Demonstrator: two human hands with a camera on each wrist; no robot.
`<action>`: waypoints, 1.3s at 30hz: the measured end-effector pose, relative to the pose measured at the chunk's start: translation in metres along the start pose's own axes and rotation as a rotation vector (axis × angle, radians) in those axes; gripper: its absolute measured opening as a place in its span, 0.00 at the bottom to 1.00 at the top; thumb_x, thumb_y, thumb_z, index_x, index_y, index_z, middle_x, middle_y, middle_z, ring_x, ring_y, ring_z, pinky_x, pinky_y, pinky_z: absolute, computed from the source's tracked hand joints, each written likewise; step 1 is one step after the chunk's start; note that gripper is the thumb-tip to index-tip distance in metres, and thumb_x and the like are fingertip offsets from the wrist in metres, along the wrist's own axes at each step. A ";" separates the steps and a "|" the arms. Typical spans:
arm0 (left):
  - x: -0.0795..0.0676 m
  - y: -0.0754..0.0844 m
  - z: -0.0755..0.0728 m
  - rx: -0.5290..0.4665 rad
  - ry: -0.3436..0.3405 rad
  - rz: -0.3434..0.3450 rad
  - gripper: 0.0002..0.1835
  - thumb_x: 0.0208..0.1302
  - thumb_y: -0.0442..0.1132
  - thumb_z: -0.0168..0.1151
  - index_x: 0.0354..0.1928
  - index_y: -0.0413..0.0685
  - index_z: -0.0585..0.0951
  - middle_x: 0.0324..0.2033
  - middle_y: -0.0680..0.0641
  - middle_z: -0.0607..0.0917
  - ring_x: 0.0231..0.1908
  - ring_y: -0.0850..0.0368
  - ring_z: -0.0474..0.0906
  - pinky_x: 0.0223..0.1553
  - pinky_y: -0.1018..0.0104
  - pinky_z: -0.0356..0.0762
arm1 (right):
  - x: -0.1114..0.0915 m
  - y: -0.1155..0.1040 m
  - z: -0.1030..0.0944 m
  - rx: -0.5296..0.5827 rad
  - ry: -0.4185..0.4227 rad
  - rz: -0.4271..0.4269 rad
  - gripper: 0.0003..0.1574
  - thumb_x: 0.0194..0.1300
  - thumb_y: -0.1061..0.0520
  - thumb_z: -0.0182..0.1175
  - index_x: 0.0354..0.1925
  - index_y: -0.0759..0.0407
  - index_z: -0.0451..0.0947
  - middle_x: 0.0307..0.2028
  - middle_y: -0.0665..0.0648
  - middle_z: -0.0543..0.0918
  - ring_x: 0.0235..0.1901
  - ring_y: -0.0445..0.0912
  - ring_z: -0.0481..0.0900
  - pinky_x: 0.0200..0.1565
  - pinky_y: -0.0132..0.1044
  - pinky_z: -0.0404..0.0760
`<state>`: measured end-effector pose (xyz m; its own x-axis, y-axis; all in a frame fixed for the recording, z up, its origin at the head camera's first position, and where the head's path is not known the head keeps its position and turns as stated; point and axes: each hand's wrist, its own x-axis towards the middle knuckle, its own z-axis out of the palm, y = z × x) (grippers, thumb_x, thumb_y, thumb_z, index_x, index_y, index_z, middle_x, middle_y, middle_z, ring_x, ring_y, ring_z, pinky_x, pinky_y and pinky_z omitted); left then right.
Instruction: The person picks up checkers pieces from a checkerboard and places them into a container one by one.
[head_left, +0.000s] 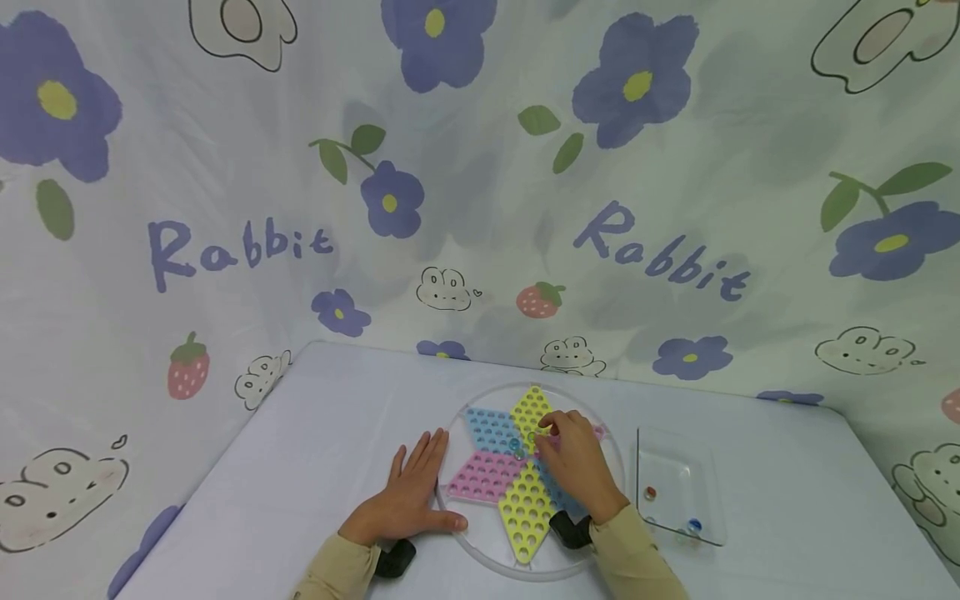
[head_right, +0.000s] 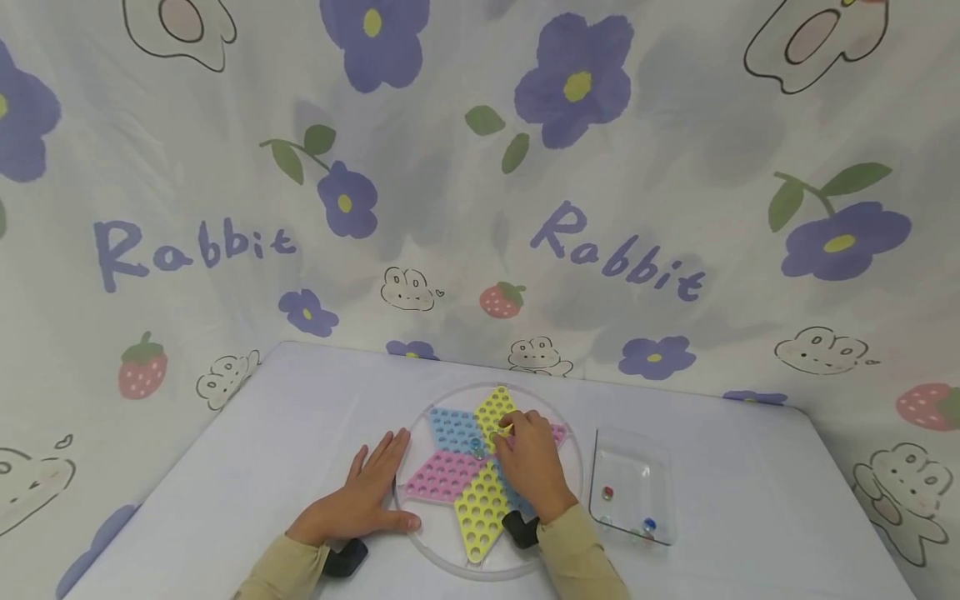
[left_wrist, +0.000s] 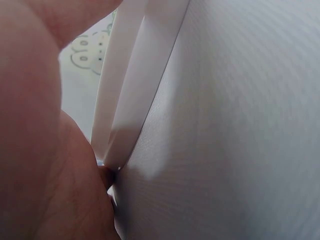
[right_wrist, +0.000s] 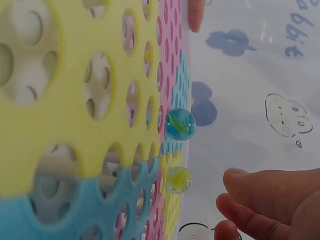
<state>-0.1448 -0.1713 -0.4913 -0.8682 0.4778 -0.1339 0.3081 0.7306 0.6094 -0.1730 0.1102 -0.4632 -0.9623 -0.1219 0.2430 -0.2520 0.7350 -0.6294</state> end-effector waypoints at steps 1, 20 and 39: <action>0.000 0.000 0.000 0.002 -0.002 -0.001 0.69 0.54 0.68 0.69 0.79 0.36 0.38 0.79 0.36 0.40 0.77 0.38 0.30 0.69 0.32 0.24 | 0.001 0.000 0.000 0.001 -0.004 -0.007 0.09 0.67 0.60 0.66 0.44 0.63 0.82 0.34 0.54 0.75 0.37 0.47 0.71 0.39 0.43 0.73; 0.000 0.001 -0.001 0.001 -0.002 0.004 0.69 0.55 0.68 0.69 0.79 0.36 0.38 0.79 0.36 0.39 0.77 0.38 0.29 0.69 0.32 0.24 | 0.008 0.001 0.006 0.017 -0.083 -0.036 0.12 0.64 0.62 0.67 0.46 0.65 0.81 0.34 0.56 0.76 0.35 0.47 0.71 0.36 0.42 0.73; -0.002 0.003 -0.002 -0.016 -0.008 -0.002 0.68 0.55 0.66 0.70 0.79 0.36 0.38 0.79 0.36 0.39 0.77 0.37 0.29 0.68 0.32 0.24 | 0.013 0.004 0.014 -0.027 -0.136 -0.002 0.12 0.64 0.61 0.69 0.44 0.64 0.82 0.31 0.52 0.74 0.31 0.44 0.69 0.34 0.39 0.71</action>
<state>-0.1431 -0.1705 -0.4874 -0.8660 0.4797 -0.1413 0.2997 0.7240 0.6214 -0.1875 0.1019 -0.4729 -0.9672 -0.2115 0.1404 -0.2528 0.7522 -0.6085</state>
